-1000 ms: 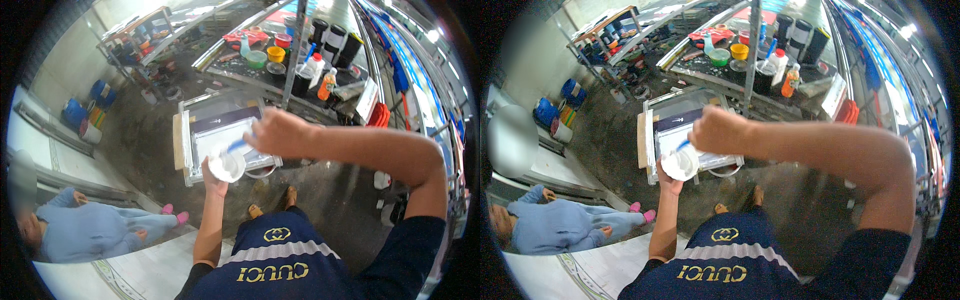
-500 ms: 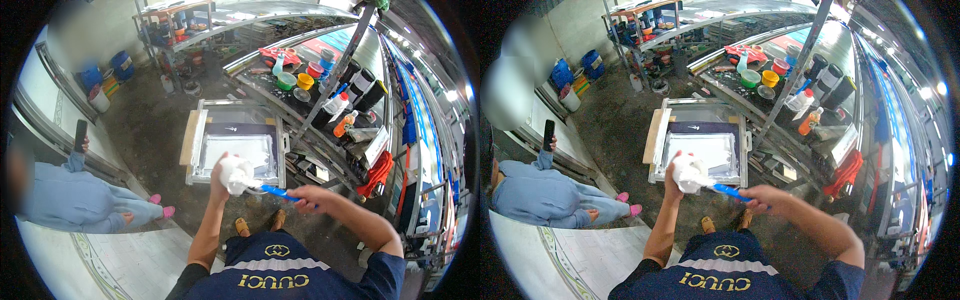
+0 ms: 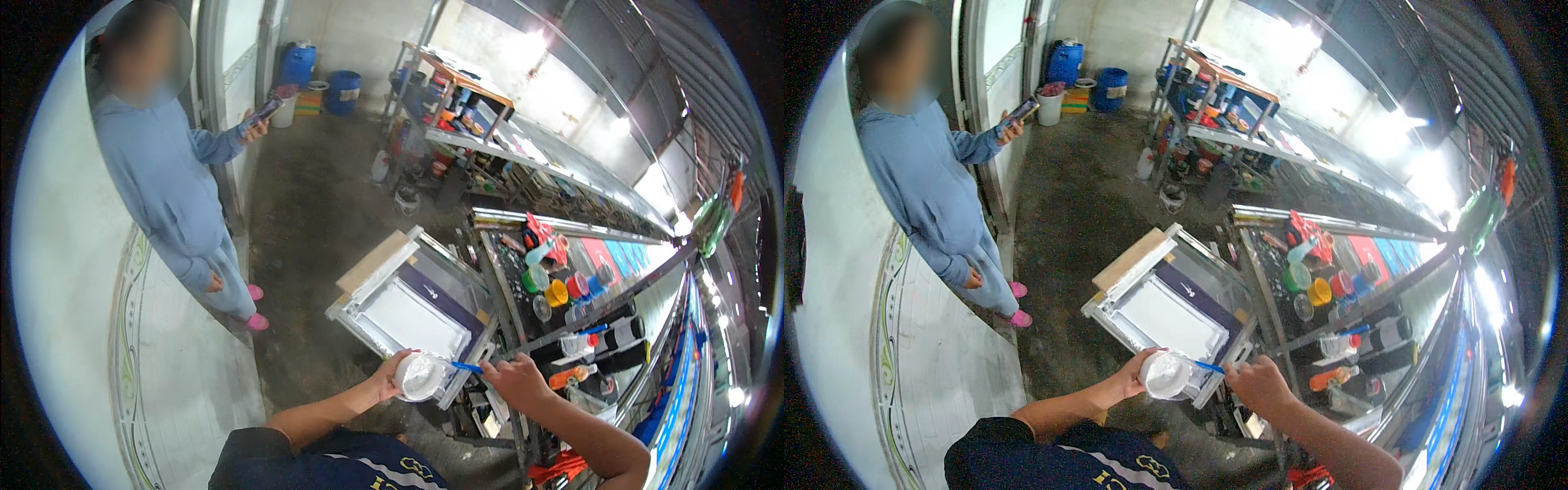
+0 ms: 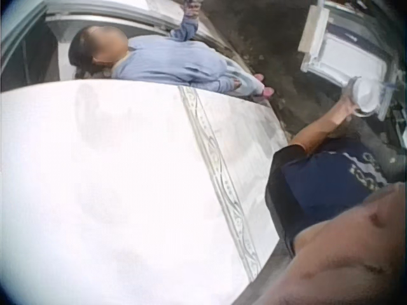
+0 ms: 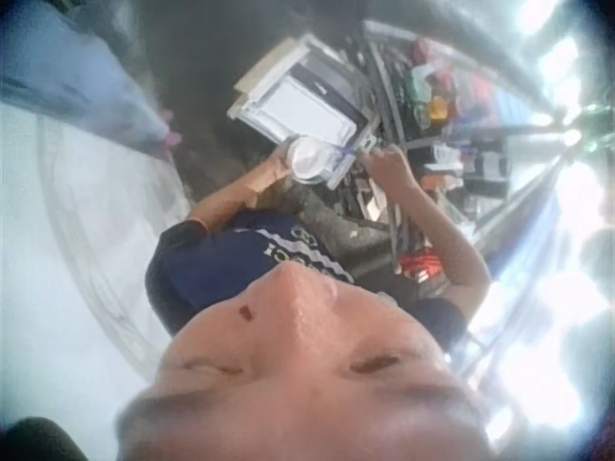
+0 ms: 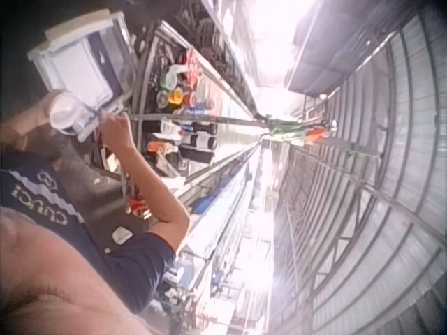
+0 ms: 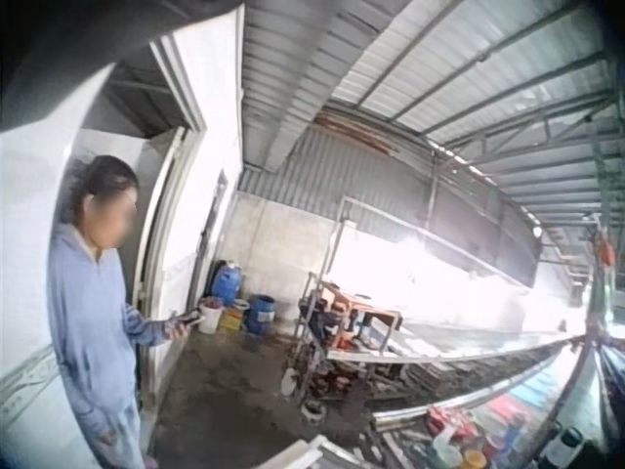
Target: The person uses a squeegee to pull white ink across a screen printing frame mounted on a large blue banner. After completing the print, the person moves the frame to a workbench, picks up a small container of white paste, and uses a spatula to spread the paste onto the screen mesh.
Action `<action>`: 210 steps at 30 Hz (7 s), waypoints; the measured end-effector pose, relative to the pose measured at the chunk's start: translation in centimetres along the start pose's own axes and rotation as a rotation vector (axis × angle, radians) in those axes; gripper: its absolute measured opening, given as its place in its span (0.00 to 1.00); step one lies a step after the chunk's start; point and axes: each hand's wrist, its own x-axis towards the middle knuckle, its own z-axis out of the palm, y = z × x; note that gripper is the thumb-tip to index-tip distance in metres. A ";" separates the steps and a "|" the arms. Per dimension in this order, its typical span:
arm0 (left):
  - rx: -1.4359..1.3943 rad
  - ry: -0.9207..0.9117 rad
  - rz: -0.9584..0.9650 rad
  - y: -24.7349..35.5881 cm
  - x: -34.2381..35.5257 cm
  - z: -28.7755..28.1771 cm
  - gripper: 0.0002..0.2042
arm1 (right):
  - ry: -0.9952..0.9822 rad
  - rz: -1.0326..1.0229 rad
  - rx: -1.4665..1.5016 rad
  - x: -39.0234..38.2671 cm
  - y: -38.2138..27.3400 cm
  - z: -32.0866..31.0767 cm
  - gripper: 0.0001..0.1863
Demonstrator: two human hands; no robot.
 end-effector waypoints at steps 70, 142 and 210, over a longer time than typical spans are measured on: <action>0.071 -0.165 0.152 3.7 -0.1 3.0 0.26 | 0.216 -0.257 -0.213 -0.9 -6.0 -4.1 0.06; 0.054 -0.083 0.545 8.9 -1.1 1.1 0.25 | -0.136 0.423 1.687 1.5 -7.2 1.0 0.16; 0.133 -0.246 -0.215 -17.8 9.5 7.6 0.27 | -0.424 0.307 1.101 -17.3 10.5 11.3 0.21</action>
